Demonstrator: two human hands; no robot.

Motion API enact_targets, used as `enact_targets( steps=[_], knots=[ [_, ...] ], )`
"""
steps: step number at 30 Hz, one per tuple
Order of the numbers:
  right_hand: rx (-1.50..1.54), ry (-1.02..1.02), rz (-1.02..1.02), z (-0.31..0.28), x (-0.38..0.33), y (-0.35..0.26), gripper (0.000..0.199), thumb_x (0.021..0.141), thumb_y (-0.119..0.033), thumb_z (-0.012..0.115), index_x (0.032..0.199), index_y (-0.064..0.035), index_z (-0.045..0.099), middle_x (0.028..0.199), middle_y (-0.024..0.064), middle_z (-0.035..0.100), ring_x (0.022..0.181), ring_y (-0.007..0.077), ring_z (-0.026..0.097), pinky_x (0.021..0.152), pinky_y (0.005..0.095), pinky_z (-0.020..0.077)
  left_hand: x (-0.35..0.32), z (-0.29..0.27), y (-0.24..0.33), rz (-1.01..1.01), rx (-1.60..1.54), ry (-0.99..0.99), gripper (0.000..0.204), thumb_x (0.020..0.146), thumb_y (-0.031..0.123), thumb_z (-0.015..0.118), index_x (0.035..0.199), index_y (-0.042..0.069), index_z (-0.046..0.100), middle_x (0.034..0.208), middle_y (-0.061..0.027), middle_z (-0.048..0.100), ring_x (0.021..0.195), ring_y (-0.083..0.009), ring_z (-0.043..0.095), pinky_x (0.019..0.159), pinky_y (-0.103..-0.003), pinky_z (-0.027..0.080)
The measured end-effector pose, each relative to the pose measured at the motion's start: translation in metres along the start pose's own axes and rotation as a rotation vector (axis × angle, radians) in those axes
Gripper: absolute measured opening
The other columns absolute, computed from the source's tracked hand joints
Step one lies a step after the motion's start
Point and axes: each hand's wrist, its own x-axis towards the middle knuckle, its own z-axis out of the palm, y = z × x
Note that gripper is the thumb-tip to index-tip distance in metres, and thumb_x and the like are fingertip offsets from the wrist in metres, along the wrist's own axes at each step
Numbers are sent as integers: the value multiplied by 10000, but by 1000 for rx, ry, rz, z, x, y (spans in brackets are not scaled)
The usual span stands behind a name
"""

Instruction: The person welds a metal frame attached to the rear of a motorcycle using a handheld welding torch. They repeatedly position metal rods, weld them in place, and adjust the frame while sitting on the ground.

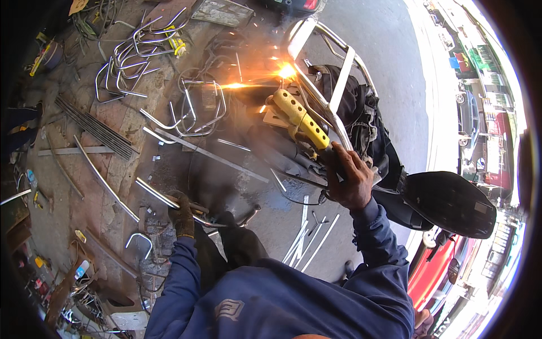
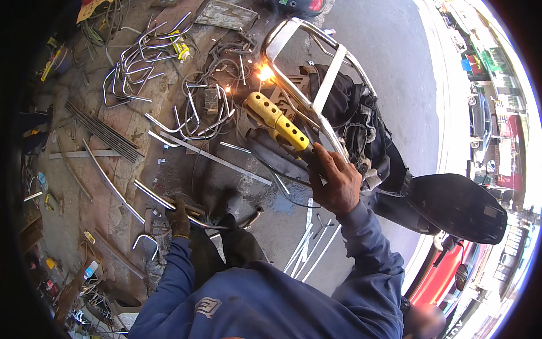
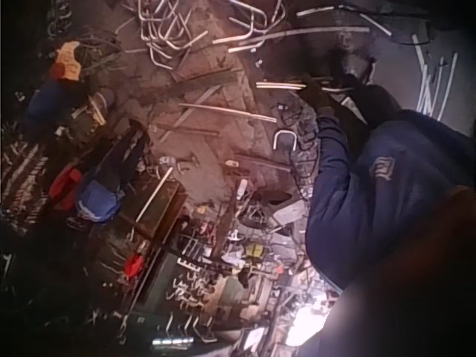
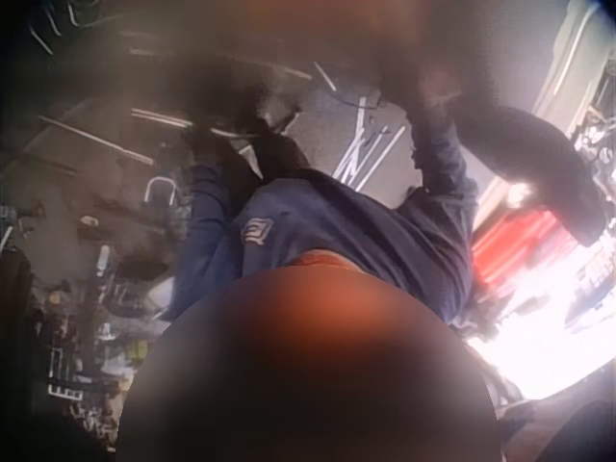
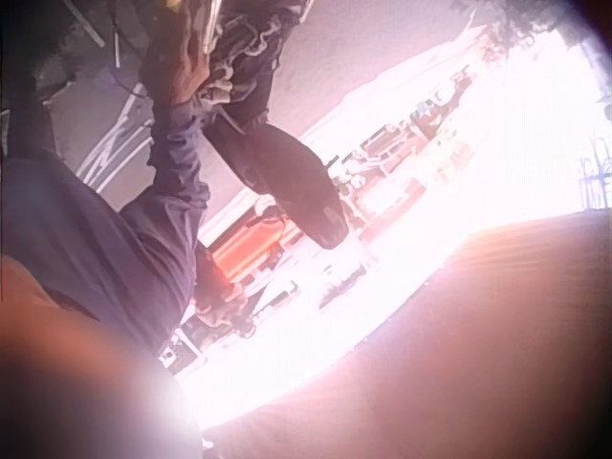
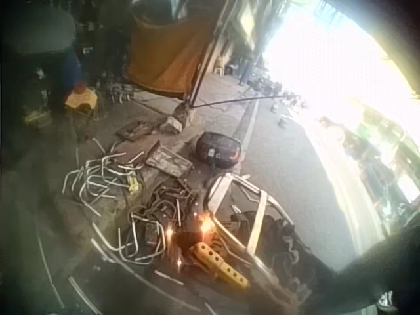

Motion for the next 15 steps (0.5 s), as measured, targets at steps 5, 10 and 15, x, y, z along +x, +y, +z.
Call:
enact_targets(
  steps=[5, 10, 15],
  knots=[
    [-21, -52, 14, -3, 0, -4, 410, 822, -32, 729, 1218, 49, 653, 946, 189, 711, 750, 303, 723, 648, 365, 572, 4, -3, -4, 16, 93, -4, 380, 940, 306, 725, 1125, -2, 602, 902, -34, 606, 706, -121, 538, 636, -312, 482],
    [23, 4, 43, -1, 2, -4, 397, 827, -35, 729, 1213, 33, 662, 951, 189, 713, 760, 307, 726, 655, 368, 575, 4, -4, -9, 172, 20, -23, 294, 940, 261, 719, 1061, 31, 581, 825, -40, 606, 615, -161, 587, 557, -320, 516],
    [-56, 12, 23, 0, 1, 1, 452, 813, -59, 735, 1257, -37, 656, 950, 144, 702, 739, 305, 712, 634, 379, 560, 10, -4, -11, -101, 132, 31, 339, 919, 308, 733, 1014, 8, 609, 874, -84, 642, 642, -174, 620, 587, -339, 526]
  ],
)
